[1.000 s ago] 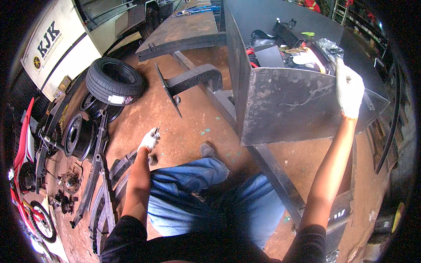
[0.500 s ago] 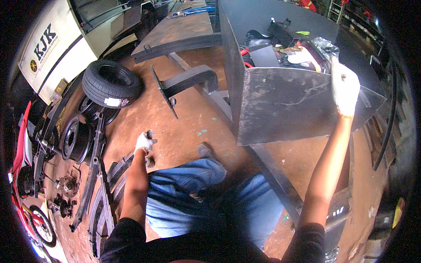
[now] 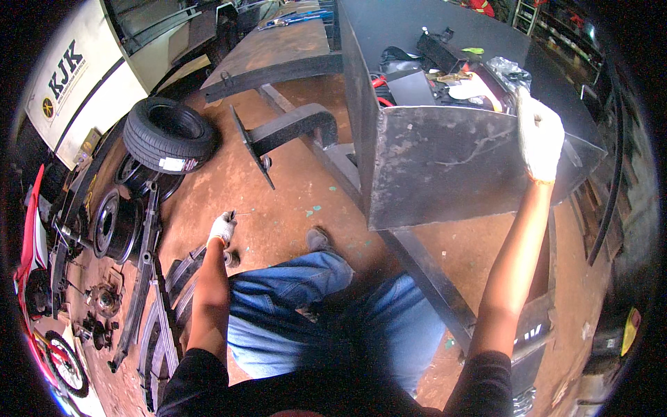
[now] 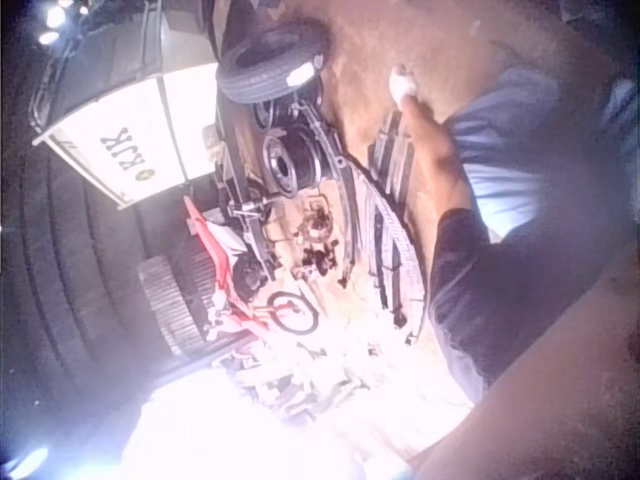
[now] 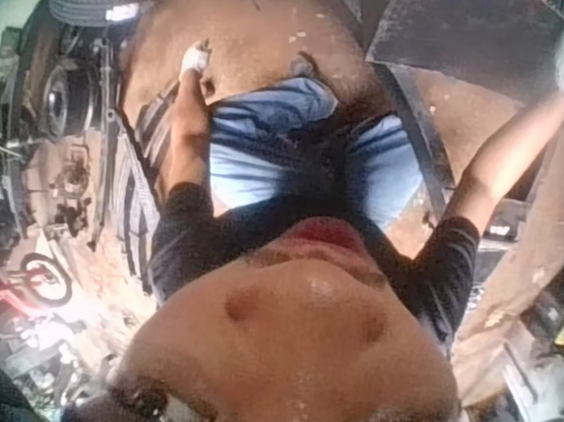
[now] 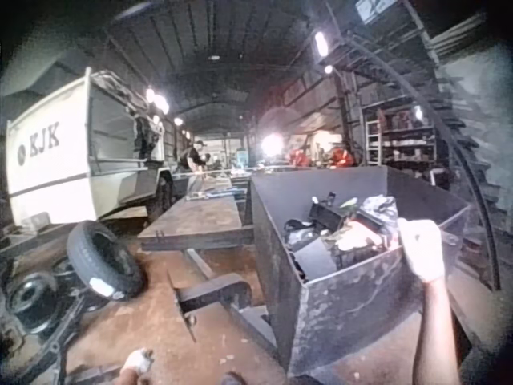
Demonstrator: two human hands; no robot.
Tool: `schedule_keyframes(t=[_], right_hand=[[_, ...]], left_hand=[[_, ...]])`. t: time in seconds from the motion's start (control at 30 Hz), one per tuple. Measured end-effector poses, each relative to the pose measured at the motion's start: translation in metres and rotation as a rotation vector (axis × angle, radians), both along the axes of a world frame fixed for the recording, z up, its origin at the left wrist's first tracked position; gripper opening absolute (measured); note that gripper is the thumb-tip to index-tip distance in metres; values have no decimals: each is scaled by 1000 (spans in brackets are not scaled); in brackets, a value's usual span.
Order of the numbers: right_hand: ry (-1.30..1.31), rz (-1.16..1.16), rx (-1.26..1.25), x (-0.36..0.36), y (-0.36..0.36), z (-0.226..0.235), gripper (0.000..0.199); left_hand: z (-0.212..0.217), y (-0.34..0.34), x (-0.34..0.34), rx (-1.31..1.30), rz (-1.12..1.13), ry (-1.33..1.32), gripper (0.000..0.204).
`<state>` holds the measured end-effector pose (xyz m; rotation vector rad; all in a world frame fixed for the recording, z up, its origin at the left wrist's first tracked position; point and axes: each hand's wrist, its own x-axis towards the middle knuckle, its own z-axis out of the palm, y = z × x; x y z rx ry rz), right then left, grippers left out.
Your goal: The person sands a large black metal piece using a sanding block. They hold the piece with one hand and sand the surface with the other, repeatedly rubbing the sanding block across the metal. The person occasionally repositions the piece and continues sanding different areas.
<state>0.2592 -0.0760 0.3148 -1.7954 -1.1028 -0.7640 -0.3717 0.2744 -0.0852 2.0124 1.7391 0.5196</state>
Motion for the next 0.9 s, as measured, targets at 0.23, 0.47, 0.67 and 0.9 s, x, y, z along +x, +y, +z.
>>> schedule_keyframes(t=[0.23, 0.47, 0.67, 0.9], right_hand=[[-27, 21, 60, 6, 3, -5, 42], [-33, 38, 36, 12, 5, -10, 41], [-11, 66, 43, 6, 3, -4, 40], [-36, 44, 37, 6, -2, -4, 40]], left_hand=[[14, -10, 11, -144, 134, -1, 41], [9, -5, 6, 47, -92, 143, 38], [1, 4, 2, -28, 87, -49, 42], [53, -30, 33, -88, 165, -14, 56]])
